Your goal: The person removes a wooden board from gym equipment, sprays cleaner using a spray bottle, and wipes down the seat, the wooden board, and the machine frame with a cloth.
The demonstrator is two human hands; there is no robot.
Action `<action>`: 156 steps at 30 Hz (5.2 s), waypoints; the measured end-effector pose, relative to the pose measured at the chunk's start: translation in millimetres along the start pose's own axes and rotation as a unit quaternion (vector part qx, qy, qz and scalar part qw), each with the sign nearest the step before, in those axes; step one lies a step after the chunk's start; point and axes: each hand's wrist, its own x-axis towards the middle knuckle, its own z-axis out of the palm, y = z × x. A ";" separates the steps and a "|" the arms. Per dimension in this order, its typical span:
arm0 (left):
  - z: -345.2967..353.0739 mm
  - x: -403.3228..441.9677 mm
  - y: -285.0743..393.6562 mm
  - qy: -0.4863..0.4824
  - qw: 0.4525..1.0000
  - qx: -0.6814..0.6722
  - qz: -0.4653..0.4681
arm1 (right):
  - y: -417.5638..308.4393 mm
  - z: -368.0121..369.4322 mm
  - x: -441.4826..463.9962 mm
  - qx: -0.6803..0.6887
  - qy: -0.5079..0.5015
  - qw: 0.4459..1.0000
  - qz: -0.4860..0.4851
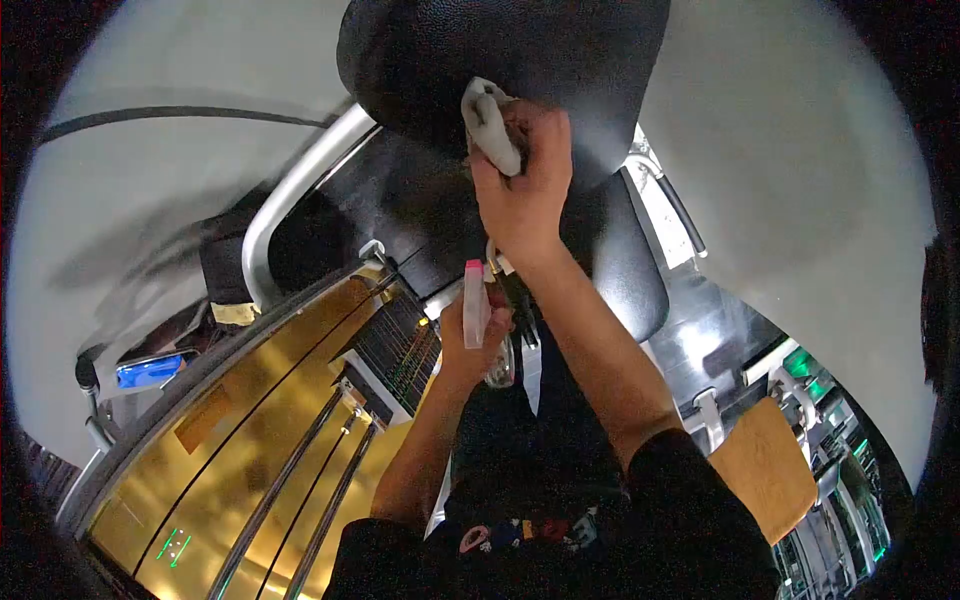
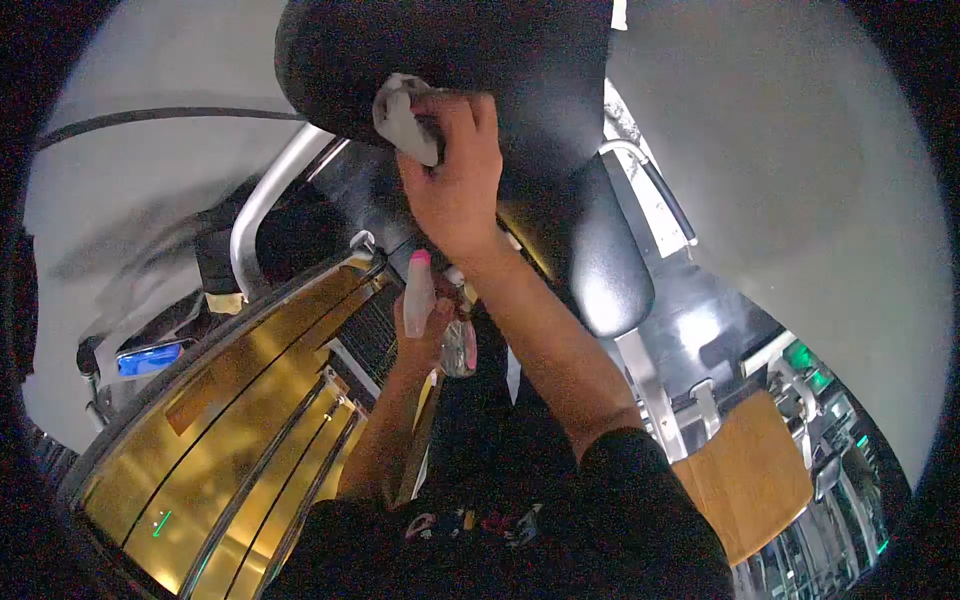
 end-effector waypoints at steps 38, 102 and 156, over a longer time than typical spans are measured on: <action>-7.2 -14.8 -4.4 -0.078 0.991 0.100 0.037 | 21.2 -26.0 16.2 0.008 -0.025 0.997 -0.072; -13.0 -1.6 -12.8 -0.043 0.999 -0.016 0.028 | 151.8 -32.0 -75.9 -0.047 0.068 0.968 0.238; 62.7 36.0 19.1 -0.124 0.963 0.239 0.015 | 167.7 -147.4 -214.3 -0.071 -0.077 0.856 0.506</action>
